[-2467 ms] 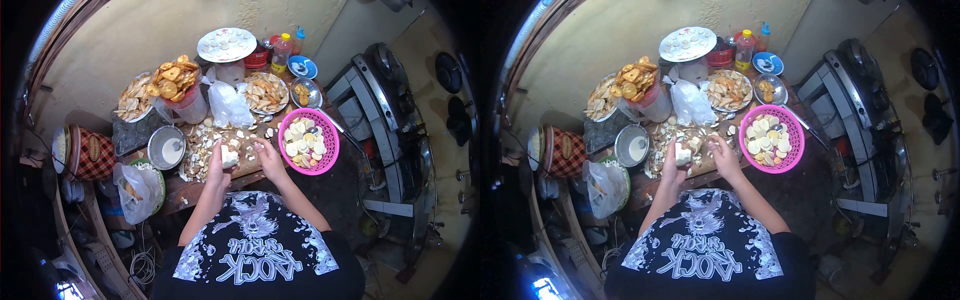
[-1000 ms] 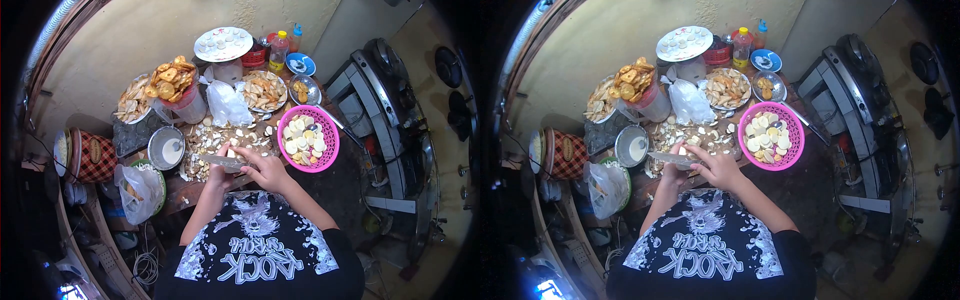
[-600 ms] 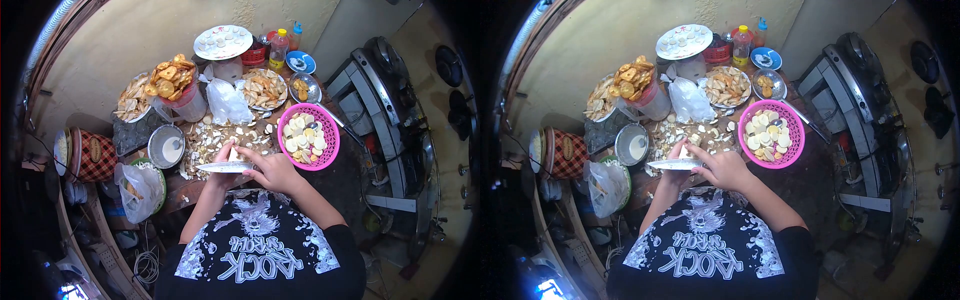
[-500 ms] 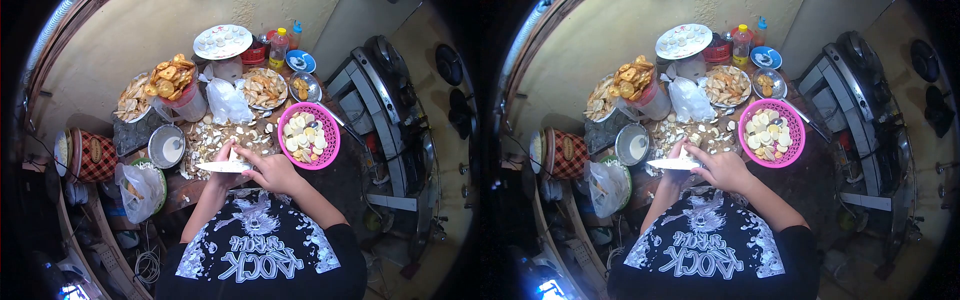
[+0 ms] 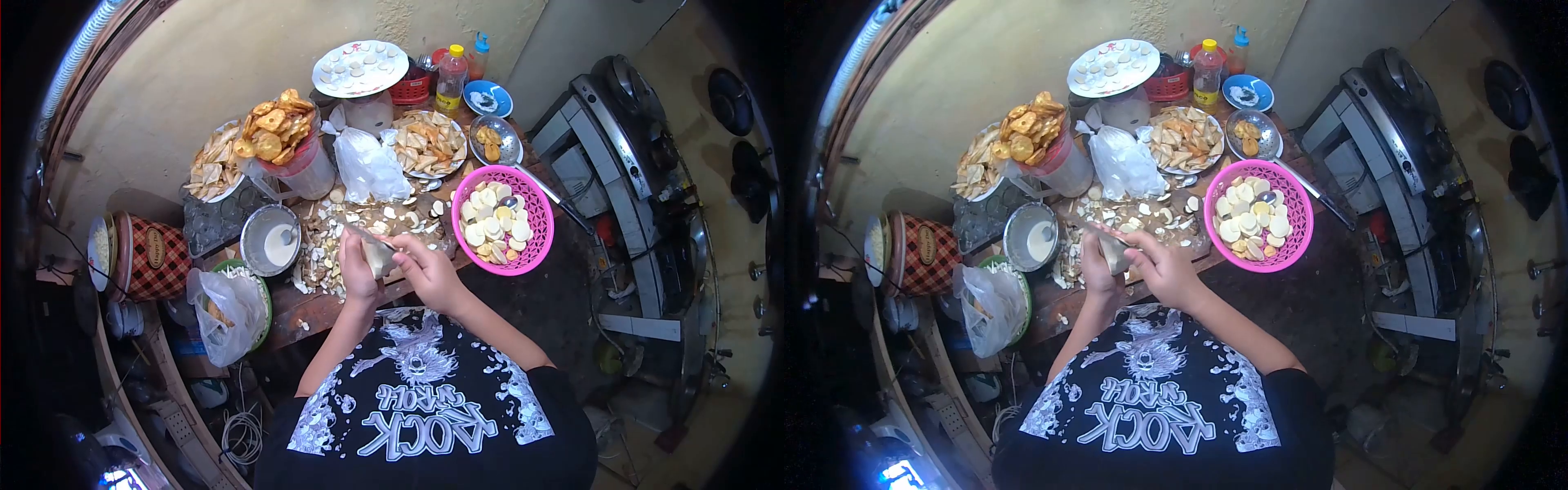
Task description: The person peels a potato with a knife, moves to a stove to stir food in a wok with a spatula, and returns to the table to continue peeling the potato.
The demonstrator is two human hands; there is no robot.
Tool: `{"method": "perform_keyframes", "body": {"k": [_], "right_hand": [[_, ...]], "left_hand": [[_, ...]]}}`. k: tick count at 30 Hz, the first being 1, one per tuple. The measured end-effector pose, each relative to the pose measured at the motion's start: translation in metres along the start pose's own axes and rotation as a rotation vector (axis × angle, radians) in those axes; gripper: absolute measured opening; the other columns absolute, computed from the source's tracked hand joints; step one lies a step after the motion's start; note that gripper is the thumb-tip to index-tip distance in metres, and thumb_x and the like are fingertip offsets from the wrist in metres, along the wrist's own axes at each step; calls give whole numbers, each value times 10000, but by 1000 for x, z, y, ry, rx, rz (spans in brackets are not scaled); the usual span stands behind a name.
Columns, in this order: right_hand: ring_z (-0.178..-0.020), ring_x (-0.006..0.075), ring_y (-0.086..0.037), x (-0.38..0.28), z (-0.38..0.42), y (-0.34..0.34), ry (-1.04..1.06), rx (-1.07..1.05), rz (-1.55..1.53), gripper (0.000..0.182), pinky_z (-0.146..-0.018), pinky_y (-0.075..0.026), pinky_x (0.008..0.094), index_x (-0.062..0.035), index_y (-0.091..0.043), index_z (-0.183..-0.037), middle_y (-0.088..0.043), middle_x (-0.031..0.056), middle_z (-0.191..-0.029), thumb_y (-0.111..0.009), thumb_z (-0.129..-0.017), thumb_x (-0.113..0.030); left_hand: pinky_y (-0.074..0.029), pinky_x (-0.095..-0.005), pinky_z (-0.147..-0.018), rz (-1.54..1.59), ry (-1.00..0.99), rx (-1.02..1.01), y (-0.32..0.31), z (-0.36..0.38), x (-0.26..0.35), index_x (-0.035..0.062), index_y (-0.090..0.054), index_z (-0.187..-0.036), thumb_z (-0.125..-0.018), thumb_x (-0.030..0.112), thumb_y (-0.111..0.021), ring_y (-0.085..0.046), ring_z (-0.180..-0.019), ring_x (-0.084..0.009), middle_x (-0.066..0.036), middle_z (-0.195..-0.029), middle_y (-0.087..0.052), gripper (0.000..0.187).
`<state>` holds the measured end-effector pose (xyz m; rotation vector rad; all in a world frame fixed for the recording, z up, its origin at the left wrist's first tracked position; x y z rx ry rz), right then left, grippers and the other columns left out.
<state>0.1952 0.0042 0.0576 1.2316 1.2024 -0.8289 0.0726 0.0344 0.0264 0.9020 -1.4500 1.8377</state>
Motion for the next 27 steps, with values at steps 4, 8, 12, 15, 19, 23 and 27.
{"method": "perform_keyframes", "body": {"k": [4,8,12,15,19,23,27], "right_hand": [[-580,26,-397,30,-2,4,-203,97,-612,236,-503,-337,208,-86,-533,-1123,-463,-41,-664,-490,-950,-240],[-600,211,-583,49,-1,35,-248,209,273,371,-534,-406,325,-73,-493,-1191,-575,95,-649,-479,-935,-341],[-595,289,-609,37,6,38,-212,158,302,431,-530,-419,371,-110,-452,-1257,-586,127,-628,-484,-919,-376],[-574,317,-608,10,6,25,-119,-8,289,450,-520,-432,397,-149,-442,-1287,-590,142,-630,-502,-906,-380],[-568,347,-599,-12,3,8,195,31,401,490,-528,-462,430,-207,-430,-1325,-586,161,-601,-528,-882,-392],[-567,319,-609,-8,5,3,162,-15,521,481,-514,-468,403,-189,-449,-1314,-607,141,-709,-542,-875,-361],[-644,288,-643,-12,7,1,160,-28,564,471,-549,-494,367,-145,-463,-1300,-654,108,-1020,-562,-866,-299]], "left_hand": [[-486,-300,-582,125,299,-29,16,-6,-25,81,-495,-905,-923,265,-374,-618,-675,-217,-66,-783,-568,220],[-500,-310,-609,120,431,-134,18,-3,-25,77,-523,-925,-921,324,-405,-645,-706,-244,-70,-820,-603,273],[-493,-311,-663,29,458,1,21,-5,-32,83,-534,-988,-918,364,-454,-625,-759,-217,-60,-870,-610,301],[-484,-312,-689,125,539,45,18,0,-30,92,-542,-1002,-910,373,-490,-603,-778,-184,-52,-876,-603,301],[-481,-313,-696,128,455,11,17,1,-30,90,-552,-979,-901,367,-512,-589,-777,-155,-45,-862,-594,291],[-481,-303,-693,147,338,-7,21,-3,-34,66,-551,-963,-907,354,-499,-593,-764,-151,-49,-848,-595,298],[-481,-302,-691,198,310,-31,26,-7,-38,63,-560,-945,-912,355,-484,-597,-753,-157,-56,-826,-604,304]]}}
Point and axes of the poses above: each hand's wrist, its own z-axis away from the middle knuckle, its own y-axis out of the back of the hand, x = y × z, the point moved 6 cm from there along -z, towards the middle knuckle
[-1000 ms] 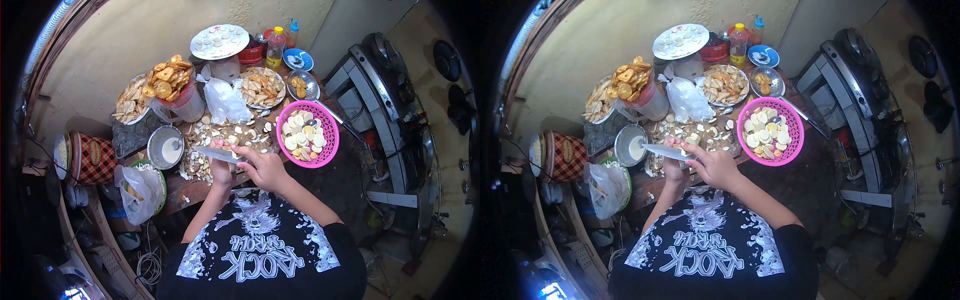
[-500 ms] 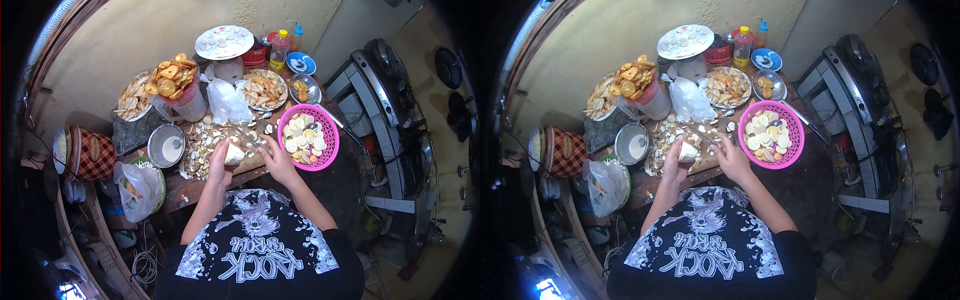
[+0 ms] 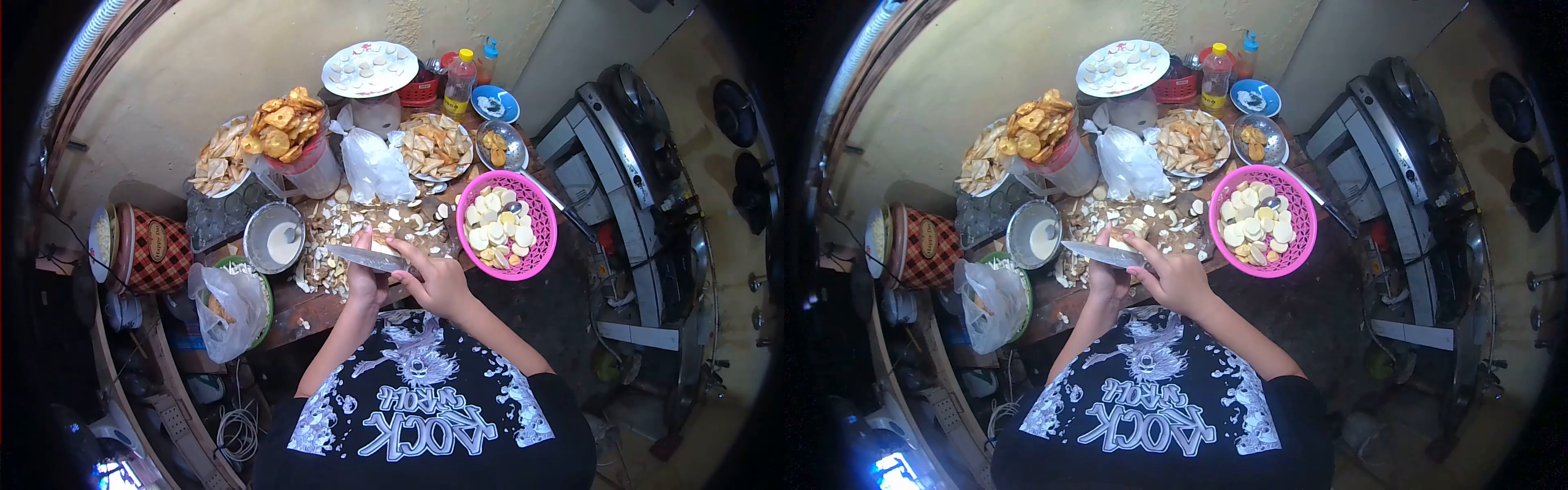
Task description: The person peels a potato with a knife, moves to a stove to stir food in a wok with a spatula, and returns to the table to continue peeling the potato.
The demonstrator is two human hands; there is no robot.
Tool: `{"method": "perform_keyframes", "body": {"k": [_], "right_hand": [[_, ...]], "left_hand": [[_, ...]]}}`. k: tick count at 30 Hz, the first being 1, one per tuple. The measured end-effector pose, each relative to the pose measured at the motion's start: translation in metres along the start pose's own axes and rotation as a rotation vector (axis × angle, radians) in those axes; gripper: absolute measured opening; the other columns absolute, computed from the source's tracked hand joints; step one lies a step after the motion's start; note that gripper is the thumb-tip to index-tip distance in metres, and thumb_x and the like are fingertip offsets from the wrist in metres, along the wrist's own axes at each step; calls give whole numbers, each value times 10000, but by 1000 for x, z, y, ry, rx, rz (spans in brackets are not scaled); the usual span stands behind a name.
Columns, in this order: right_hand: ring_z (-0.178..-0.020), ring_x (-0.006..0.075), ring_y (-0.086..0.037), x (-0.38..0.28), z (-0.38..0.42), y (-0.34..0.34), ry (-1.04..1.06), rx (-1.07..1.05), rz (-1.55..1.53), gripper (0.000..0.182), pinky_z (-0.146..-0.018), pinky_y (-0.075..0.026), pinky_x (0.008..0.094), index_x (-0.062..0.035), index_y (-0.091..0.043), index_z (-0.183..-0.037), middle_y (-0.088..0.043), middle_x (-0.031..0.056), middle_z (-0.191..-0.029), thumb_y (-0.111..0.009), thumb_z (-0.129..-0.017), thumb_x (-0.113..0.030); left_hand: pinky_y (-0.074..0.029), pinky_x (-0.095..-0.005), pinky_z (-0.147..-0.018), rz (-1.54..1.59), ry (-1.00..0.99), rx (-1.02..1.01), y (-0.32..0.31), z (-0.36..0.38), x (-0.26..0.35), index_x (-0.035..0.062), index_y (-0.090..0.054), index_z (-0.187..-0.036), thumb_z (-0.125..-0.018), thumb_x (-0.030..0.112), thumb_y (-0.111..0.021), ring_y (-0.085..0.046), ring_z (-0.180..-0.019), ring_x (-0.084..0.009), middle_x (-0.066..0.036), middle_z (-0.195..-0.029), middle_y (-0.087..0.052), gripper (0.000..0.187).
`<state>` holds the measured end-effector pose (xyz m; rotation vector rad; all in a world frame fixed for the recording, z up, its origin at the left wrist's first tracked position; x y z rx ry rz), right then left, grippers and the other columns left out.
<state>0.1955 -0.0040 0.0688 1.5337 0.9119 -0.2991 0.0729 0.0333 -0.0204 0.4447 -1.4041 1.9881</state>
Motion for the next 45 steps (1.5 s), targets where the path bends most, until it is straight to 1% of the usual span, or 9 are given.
{"method": "perform_keyframes", "body": {"k": [10,19,25,30,34,37,38,42,45], "right_hand": [[-647,280,-647,-1,0,4,20,-5,-32,487,-545,-498,357,-135,-453,-1313,-637,106,-1078,-557,-866,-299],[-604,315,-625,-9,-8,7,-53,-88,40,522,-531,-485,390,-149,-391,-1356,-663,134,-895,-525,-878,-309],[-523,315,-602,-7,-10,-3,38,88,-78,476,-471,-457,395,-185,-427,-1332,-652,136,-736,-515,-889,-332],[-510,181,-558,-1,-12,-19,-62,236,-439,400,-453,-420,316,-128,-461,-1289,-623,76,-730,-496,-930,-301],[-482,31,-366,17,-9,-48,-364,144,-1257,363,-424,-303,210,-85,-489,-1251,-422,-28,-563,-450,-969,-309],[-473,7,-275,20,-6,-34,-535,194,-1303,362,-435,-232,175,-52,-506,-1216,-326,-82,-563,-408,-986,-314],[-520,42,-420,38,-3,-34,-495,152,-1262,380,-486,-352,208,-44,-497,-1232,-466,-43,-596,-421,-981,-319],[-752,253,-636,72,8,-21,-516,70,-288,423,-705,-477,322,-102,-462,-1290,-658,126,-797,-477,-939,-338],[-727,268,-650,69,15,-19,-456,123,-284,423,-661,-478,325,-162,-466,-1299,-642,164,-785,-493,-919,-344]], "left_hand": [[-472,-287,-681,5,1,-20,-9,1,3,70,-557,-939,-906,317,-490,-587,-737,-153,-52,-816,-599,258],[-460,-291,-745,-80,-216,-191,-30,12,21,107,-435,-932,-937,230,-463,-549,-823,-132,-46,-917,-540,127],[-452,-296,-775,-118,-358,-167,-25,11,23,90,-410,-956,-961,233,-430,-546,-843,-139,-59,-912,-535,145],[-447,-267,-738,-313,-540,-82,-22,11,32,82,-418,-951,-958,199,-428,-544,-824,-132,-56,-882,-546,118],[-464,-255,-607,-209,-334,-8,-17,0,30,66,-463,-885,-947,182,-399,-578,-661,-154,-80,-807,-604,146],[-441,-275,-471,-25,42,-6,-11,2,13,67,-502,-950,-942,318,-388,-620,-724,-193,-62,-823,-583,276],[-413,-274,-404,-76,39,-13,-5,-4,11,62,-514,-982,-923,419,-370,-643,-751,-219,-63,-838,-592,389],[-404,-250,-434,-46,208,-51,-3,0,15,64,-530,-1006,-909,423,-401,-633,-779,-212,-66,-905,-595,393],[-428,-256,-499,-184,206,50,1,0,10,60,-539,-1057,-901,399,-428,-623,-808,-200,-64,-924,-598,390]]}}
Point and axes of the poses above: each hand's wrist, its own z-axis away from the middle knuckle, its own y-axis out of the back of the hand, x = y × z, the point moved 6 cm from there along -z, towards the middle knuckle
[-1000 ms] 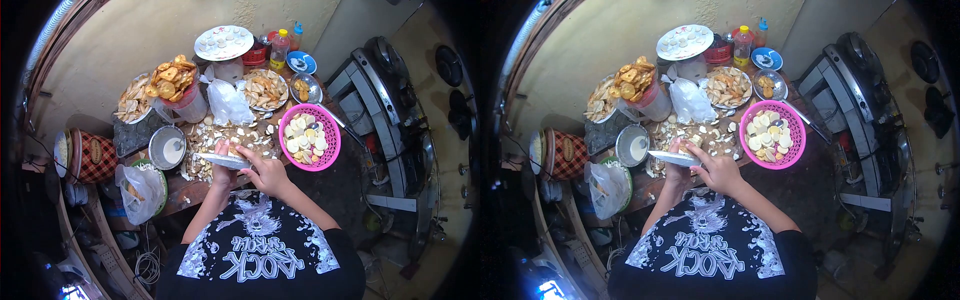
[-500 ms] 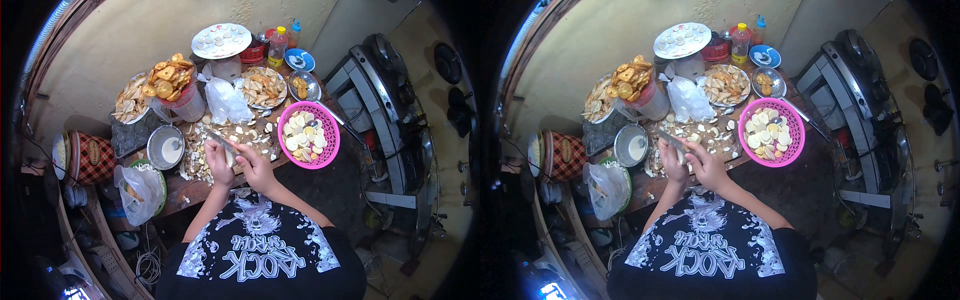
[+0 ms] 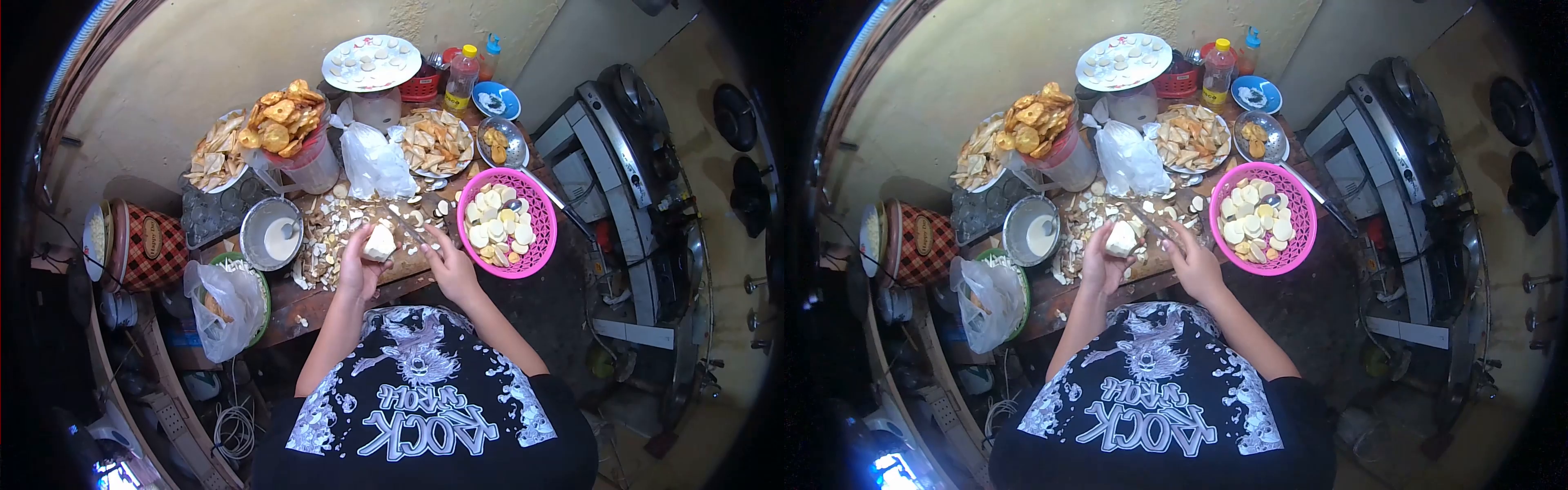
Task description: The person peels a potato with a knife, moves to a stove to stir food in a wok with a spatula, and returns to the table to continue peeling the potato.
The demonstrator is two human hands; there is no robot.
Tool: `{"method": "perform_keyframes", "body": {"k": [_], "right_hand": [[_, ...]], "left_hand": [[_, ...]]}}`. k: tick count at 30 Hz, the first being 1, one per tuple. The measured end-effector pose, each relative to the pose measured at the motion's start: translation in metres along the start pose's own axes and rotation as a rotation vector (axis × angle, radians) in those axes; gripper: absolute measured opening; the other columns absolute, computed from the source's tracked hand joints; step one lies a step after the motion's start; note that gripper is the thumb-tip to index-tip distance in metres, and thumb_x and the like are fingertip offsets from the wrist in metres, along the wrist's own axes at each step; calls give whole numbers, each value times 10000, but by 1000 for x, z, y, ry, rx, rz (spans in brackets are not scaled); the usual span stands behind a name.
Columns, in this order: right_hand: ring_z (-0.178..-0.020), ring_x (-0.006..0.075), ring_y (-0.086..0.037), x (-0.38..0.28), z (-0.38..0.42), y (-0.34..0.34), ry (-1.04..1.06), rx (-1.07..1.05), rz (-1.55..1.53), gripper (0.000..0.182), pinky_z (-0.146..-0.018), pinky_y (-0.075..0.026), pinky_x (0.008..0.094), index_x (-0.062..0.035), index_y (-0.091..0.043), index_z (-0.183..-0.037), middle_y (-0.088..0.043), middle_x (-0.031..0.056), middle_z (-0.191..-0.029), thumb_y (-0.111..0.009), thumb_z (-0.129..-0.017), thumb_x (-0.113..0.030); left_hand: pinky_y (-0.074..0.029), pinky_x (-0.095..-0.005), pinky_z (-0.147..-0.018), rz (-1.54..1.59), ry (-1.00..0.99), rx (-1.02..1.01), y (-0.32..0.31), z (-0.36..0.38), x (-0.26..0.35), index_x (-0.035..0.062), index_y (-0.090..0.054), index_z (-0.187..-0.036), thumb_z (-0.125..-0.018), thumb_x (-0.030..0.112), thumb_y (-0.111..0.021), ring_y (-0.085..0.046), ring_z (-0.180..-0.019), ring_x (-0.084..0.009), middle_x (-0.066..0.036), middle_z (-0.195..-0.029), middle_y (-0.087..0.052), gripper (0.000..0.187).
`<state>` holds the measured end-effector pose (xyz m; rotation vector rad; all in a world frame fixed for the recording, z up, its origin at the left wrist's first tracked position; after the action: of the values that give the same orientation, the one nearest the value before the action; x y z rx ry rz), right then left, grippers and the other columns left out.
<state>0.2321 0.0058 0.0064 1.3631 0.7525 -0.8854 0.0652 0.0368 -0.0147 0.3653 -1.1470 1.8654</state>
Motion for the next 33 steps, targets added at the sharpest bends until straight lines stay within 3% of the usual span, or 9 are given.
{"method": "perform_keyframes", "body": {"k": [3,8,10,13,17,23,26,33], "right_hand": [[-664,280,-646,-24,8,-1,188,-65,35,437,-604,-480,363,-194,-458,-1311,-634,148,-725,-508,-906,-348],[-529,302,-593,-56,19,-7,475,-99,195,487,-488,-450,398,-221,-456,-1322,-582,110,-580,-556,-865,-357],[-513,286,-591,-65,21,-7,499,-129,281,495,-475,-445,388,-221,-458,-1323,-588,111,-588,-563,-858,-354],[-516,263,-595,-71,24,-5,528,-126,349,502,-473,-447,377,-209,-459,-1324,-610,104,-628,-567,-855,-352],[-498,247,-583,-80,27,-2,588,-63,325,503,-460,-430,352,-187,-477,-1320,-564,95,-563,-578,-850,-336],[-499,245,-585,-87,30,-1,576,-14,314,490,-469,-436,349,-179,-493,-1303,-565,94,-562,-586,-846,-328],[-511,246,-591,-89,32,-3,548,-7,314,478,-475,-440,350,-169,-502,-1291,-576,96,-583,-588,-847,-325],[-548,258,-608,-90,32,-9,491,-48,306,542,-494,-456,362,-164,-415,-1342,-610,100,-642,-582,-854,-329]], "left_hand": [[-476,-296,-595,26,13,32,8,-2,-7,56,-557,-1074,-888,365,-451,-615,-831,-199,-67,-928,-618,376],[-502,-366,-687,323,124,8,-10,5,-6,57,-564,-973,-862,358,-438,-610,-742,-233,-100,-844,-621,345],[-503,-366,-682,401,155,-75,-12,3,-9,48,-560,-977,-863,356,-418,-606,-736,-234,-110,-837,-618,357],[-505,-356,-686,444,138,-19,-12,4,-12,35,-546,-964,-849,351,-401,-605,-730,-239,-126,-831,-617,366],[-523,-356,-651,467,89,62,-13,6,-12,25,-560,-912,-868,362,-345,-598,-658,-264,-139,-753,-613,402],[-518,-348,-628,525,-59,112,-3,-4,-18,13,-566,-873,-857,391,-349,-593,-648,-263,-150,-752,-610,437],[-514,-341,-616,432,-266,146,5,-3,-15,12,-566,-875,-853,412,-337,-592,-645,-258,-152,-741,-609,462],[-519,-341,-609,465,-360,23,16,-10,-16,-14,-575,-949,-845,484,-287,-606,-661,-250,-163,-772,-614,585]]}}
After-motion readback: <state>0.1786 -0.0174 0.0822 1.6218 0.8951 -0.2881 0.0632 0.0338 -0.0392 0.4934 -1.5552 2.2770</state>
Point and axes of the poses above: each hand's wrist, its own z-axis away from the middle knuckle, its own y-axis out of the back of the hand, x = y × z, the point moved 6 cm from there along -z, towards the middle knuckle
